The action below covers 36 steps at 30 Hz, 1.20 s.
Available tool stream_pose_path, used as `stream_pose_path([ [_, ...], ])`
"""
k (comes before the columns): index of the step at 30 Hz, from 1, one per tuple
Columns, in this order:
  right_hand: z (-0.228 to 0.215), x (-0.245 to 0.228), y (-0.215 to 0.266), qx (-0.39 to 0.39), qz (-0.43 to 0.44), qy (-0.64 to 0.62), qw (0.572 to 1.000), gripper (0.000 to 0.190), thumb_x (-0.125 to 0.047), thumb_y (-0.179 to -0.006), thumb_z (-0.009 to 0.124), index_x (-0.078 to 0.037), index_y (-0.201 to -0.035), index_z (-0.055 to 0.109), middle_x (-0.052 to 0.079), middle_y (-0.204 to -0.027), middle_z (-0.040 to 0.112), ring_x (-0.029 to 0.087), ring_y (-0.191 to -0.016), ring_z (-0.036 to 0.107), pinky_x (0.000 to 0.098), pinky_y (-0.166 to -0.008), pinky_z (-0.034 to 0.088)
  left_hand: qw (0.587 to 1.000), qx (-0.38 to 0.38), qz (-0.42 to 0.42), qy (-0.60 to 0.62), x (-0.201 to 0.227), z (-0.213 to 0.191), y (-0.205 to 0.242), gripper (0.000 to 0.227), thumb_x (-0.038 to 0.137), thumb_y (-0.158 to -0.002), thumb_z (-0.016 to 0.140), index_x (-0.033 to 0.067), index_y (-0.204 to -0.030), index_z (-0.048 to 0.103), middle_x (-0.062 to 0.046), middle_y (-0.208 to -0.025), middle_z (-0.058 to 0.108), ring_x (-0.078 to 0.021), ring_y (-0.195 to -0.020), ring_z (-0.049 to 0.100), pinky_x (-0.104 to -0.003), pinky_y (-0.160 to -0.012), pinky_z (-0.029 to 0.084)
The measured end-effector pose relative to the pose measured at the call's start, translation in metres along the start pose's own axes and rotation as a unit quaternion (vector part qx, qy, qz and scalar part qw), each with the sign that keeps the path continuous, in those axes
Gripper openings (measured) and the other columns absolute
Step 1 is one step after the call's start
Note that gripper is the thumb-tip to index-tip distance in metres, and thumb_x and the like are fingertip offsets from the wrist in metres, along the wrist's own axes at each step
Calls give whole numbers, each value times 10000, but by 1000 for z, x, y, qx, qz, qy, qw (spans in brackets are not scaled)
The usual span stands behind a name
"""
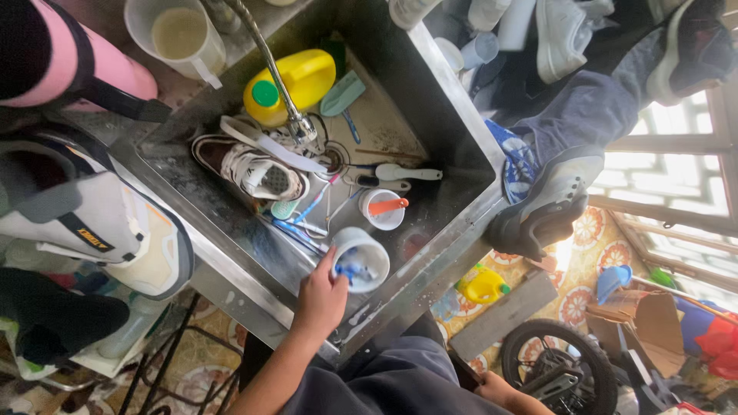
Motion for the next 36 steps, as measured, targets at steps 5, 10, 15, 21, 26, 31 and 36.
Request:
stream_pose_path([
  [5,-13,-62,27,4,-109,-35,993,476,-189,-728,715,-61,-1185,748,138,-1055,827,223,-1054,787,314,-958,555,999,33,-7,8,-9,0,-41,620,152,-857,570,99,-1472,511,-243,-1103,712,-391,-1066,694,-432,-958,524],
  [10,-30,-60,39,48,6,-4,999,604,-323,-766,901,-15,-1246,701,174,-1177,760,202,-1199,689,306,-1072,475,995,73,46,-39,-41,18,-92,591,89,-845,557,61,-1435,544,-269,-1234,670,-438,-1173,619,-466,-1020,479],
  [15,-23,-45,10,58,-5,-58,997,573,-270,-749,849,-33,-1251,706,149,-1152,775,191,-1167,710,302,-1046,499,993,95,59,-40,-68,45,-135,629,35,-767,561,71,-1395,572,-251,-1270,662,-416,-1208,618,-459,-1024,481],
  [21,3,9,-47,70,-37,-78,994,554,-206,-730,785,-54,-1257,712,119,-1123,792,178,-1127,735,297,-1014,528,996,75,28,-50,-85,66,-169,575,64,-816,563,141,-1383,620,-191,-1286,693,-386,-1237,628,-447,-1038,499],
  [26,16,36,-65,52,-111,-48,991,555,-153,-713,732,-72,-1262,717,94,-1099,807,167,-1095,755,293,-988,553,982,69,69,-160,-74,64,-184,653,168,-828,649,25,-1436,462,-278,-1317,609,-464,-1228,573,-485,-1032,459],
  [31,15,10,-42,43,-153,-142,977,824,41,-591,644,-141,-1394,612,142,-1106,799,277,-1042,744,330,-941,594,961,113,42,-247,-28,31,-119,850,285,-928,628,48,-1635,221,-320,-1203,673,-485,-1147,631,-549,-987,484],
  [36,3,-41,2,77,-391,-369,840,959,103,-564,561,-84,-1503,521,130,-1464,626,219,-1376,556,299,-1149,382,921,157,252,-254,36,42,-10,686,279,-929,632,45,-1539,423,-227,-1167,687,-420,-1096,646,-514,-930,498],
])
Point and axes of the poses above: each hand's wrist, its own y-axis away from the middle knuckle, its own z-axis out of the palm, x = y × z, the point moved 10 cm from there along -y, towards the middle knuckle
